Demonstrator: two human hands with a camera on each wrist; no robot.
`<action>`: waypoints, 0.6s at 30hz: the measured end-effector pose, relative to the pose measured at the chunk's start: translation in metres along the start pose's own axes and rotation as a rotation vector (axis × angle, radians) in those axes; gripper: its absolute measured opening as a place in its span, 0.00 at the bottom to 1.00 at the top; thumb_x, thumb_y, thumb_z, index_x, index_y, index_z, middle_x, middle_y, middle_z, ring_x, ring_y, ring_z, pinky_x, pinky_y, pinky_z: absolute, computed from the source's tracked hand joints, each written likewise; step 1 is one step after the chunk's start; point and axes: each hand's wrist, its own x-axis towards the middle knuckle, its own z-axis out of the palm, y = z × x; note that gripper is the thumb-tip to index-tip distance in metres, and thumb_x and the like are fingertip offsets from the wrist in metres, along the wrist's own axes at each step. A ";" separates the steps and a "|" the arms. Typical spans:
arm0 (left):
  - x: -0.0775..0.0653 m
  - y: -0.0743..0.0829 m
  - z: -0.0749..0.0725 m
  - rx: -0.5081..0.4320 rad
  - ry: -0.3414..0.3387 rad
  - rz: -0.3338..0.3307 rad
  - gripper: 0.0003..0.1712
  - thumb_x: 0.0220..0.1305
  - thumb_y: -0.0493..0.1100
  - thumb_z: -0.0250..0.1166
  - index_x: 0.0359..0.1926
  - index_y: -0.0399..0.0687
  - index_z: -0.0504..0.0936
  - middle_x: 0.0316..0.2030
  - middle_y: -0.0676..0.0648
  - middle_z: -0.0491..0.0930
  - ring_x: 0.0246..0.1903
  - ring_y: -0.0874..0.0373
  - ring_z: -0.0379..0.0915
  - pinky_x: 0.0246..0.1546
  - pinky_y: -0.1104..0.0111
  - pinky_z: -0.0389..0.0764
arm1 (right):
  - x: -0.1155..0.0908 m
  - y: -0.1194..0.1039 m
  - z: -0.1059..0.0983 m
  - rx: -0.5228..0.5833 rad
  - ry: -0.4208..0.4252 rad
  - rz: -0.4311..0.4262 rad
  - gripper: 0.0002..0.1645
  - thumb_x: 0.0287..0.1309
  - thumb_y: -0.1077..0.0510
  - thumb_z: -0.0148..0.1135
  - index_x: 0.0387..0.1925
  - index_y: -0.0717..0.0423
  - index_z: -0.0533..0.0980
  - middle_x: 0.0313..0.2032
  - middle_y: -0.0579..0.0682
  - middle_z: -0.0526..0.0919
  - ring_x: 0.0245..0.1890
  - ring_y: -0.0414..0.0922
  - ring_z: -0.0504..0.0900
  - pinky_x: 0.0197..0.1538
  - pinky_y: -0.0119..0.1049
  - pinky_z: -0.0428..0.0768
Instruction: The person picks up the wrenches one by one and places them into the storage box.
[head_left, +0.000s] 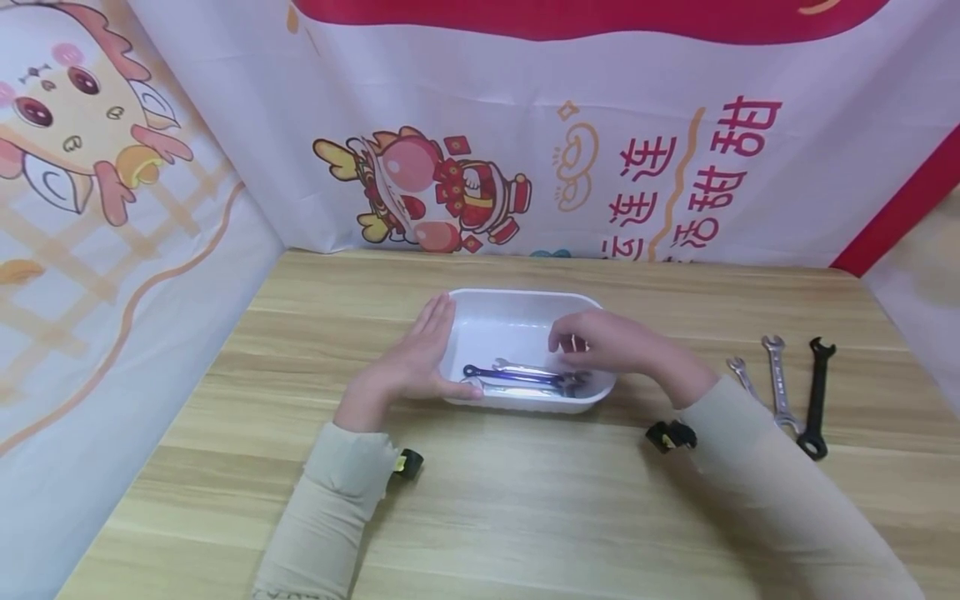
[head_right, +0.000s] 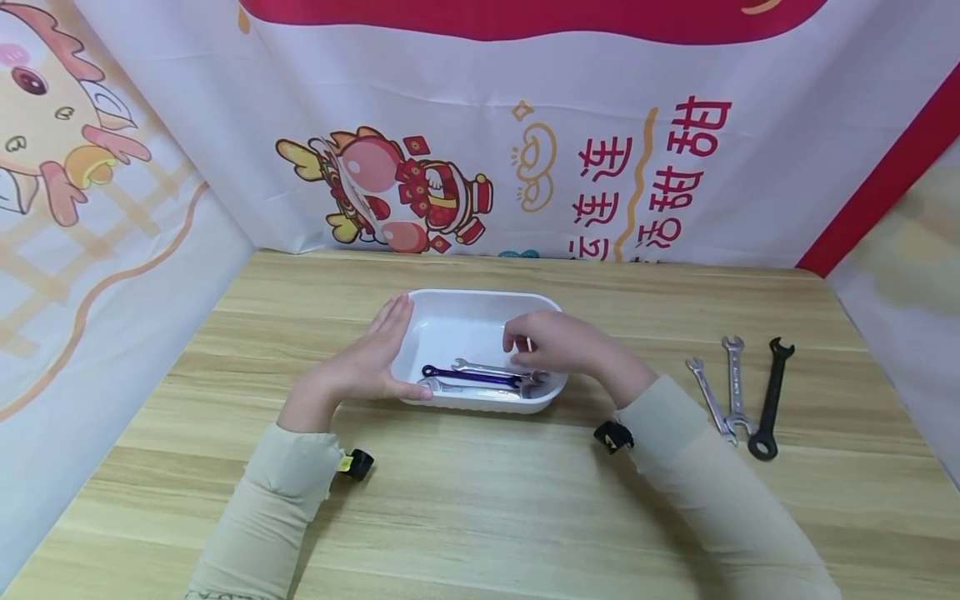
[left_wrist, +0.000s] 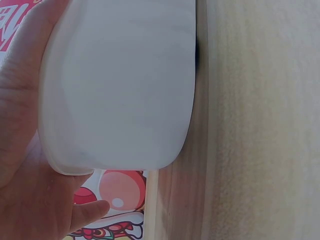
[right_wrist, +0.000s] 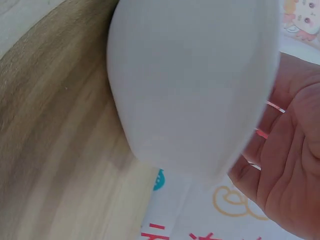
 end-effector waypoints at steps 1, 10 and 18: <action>0.000 0.000 0.000 -0.001 -0.001 0.001 0.84 0.40 0.81 0.68 0.78 0.45 0.27 0.79 0.47 0.23 0.79 0.52 0.18 0.79 0.55 0.41 | -0.002 0.000 0.000 -0.006 0.013 -0.007 0.09 0.62 0.59 0.66 0.44 0.53 0.83 0.32 0.42 0.83 0.35 0.39 0.79 0.43 0.36 0.82; 0.000 0.000 0.000 -0.007 -0.005 0.004 0.84 0.40 0.80 0.69 0.78 0.45 0.27 0.79 0.48 0.21 0.79 0.52 0.18 0.79 0.56 0.40 | -0.025 -0.002 -0.007 -0.046 0.105 -0.005 0.09 0.61 0.59 0.68 0.44 0.54 0.82 0.32 0.41 0.83 0.33 0.37 0.78 0.40 0.33 0.82; -0.001 0.002 -0.001 -0.019 -0.004 -0.005 0.84 0.40 0.78 0.71 0.78 0.45 0.27 0.79 0.49 0.21 0.79 0.53 0.17 0.79 0.56 0.40 | -0.044 -0.002 -0.018 -0.069 0.143 0.042 0.12 0.60 0.59 0.68 0.46 0.52 0.82 0.34 0.42 0.84 0.35 0.39 0.79 0.43 0.38 0.84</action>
